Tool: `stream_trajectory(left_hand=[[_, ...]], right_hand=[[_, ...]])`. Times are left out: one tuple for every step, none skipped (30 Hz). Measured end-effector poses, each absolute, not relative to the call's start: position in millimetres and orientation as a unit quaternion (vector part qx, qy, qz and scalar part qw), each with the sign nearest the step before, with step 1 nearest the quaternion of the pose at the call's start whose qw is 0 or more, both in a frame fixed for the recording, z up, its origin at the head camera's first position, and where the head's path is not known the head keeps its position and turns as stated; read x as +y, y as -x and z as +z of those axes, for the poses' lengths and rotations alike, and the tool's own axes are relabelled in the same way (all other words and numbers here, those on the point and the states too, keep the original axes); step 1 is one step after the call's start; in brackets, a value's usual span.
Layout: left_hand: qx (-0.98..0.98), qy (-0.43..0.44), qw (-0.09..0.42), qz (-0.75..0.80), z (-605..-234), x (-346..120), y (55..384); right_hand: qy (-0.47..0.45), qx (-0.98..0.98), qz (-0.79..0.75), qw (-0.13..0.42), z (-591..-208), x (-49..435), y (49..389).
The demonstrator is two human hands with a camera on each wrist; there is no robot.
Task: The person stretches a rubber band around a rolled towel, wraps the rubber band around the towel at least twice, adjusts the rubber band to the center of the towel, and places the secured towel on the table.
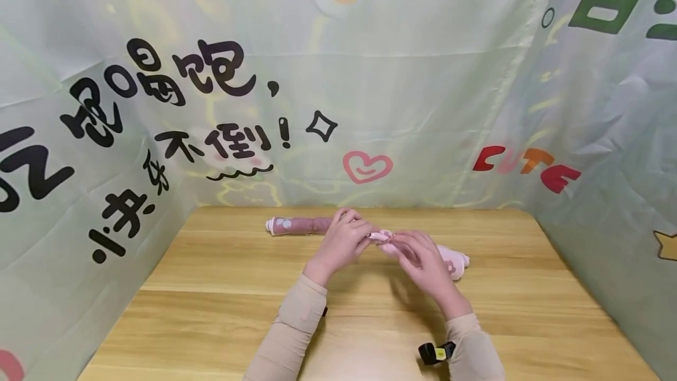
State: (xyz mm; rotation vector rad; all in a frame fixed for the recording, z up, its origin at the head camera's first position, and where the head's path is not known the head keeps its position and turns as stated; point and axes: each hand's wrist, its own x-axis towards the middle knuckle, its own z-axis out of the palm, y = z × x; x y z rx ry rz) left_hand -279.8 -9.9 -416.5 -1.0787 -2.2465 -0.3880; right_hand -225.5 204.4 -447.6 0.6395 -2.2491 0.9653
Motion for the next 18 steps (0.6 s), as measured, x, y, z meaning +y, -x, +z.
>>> stream_trajectory(left_hand=[[-0.848,0.410,0.302,-0.147,-416.3,-10.5,280.2],[-0.847,0.414,0.301,-0.147,-415.9,-10.8,280.4],[-0.845,0.417,0.301,-0.148,-415.7,-11.0,280.5],[-0.843,0.421,0.301,-0.149,-415.2,-10.5,280.3],[-0.841,0.425,0.301,-0.150,-414.6,-9.9,280.0],[-0.838,0.428,0.303,-0.149,-414.3,-9.2,279.8],[-0.836,0.431,0.305,-0.149,-413.9,-8.5,279.5],[-0.834,0.434,0.307,-0.148,-413.6,-7.8,279.2],[-0.831,0.437,0.310,-0.147,-413.4,-7.0,278.9],[-0.830,0.440,0.312,-0.144,-413.5,-6.2,278.7],[-0.828,0.442,0.315,-0.141,-413.7,-5.4,278.4],[-0.827,0.443,0.318,-0.137,-413.9,-4.6,278.1],[-0.826,0.445,0.319,-0.135,-414.2,-3.9,277.7],[-0.825,0.446,0.321,-0.133,-415.0,-3.1,277.7],[-0.823,0.447,0.324,-0.131,-415.8,-2.5,277.6],[-0.824,0.445,0.325,-0.129,-416.7,-2.1,277.5],[-0.826,0.442,0.324,-0.130,-417.4,-1.7,277.3],[-0.829,0.438,0.322,-0.131,-418.2,-1.5,277.0]], right_hand=[[-0.240,-0.844,0.370,0.304,-447.9,203.5,225.5],[-0.239,-0.842,0.375,0.307,-448.2,202.5,225.6],[-0.238,-0.839,0.377,0.311,-448.5,201.7,226.0],[-0.237,-0.837,0.380,0.314,-448.9,201.5,226.2],[-0.236,-0.836,0.382,0.316,-449.0,201.4,226.4],[-0.236,-0.835,0.381,0.320,-449.0,201.4,226.8],[-0.236,-0.835,0.380,0.321,-448.8,201.7,227.1],[-0.236,-0.835,0.379,0.321,-448.5,202.0,227.1],[-0.237,-0.837,0.377,0.318,-448.0,202.4,227.1],[-0.237,-0.841,0.371,0.315,-447.4,202.8,226.8],[-0.239,-0.846,0.361,0.311,-446.6,203.2,226.6],[-0.242,-0.852,0.350,0.306,-446.0,203.5,226.4],[-0.245,-0.858,0.339,0.298,-445.2,203.8,226.1],[-0.246,-0.864,0.327,0.292,-444.3,203.8,225.7],[-0.248,-0.870,0.316,0.286,-443.8,203.6,225.6],[-0.251,-0.874,0.305,0.283,-443.4,203.3,225.4],[-0.254,-0.876,0.300,0.280,-443.0,203.1,225.2],[-0.256,-0.877,0.296,0.277,-442.7,202.7,224.9]])
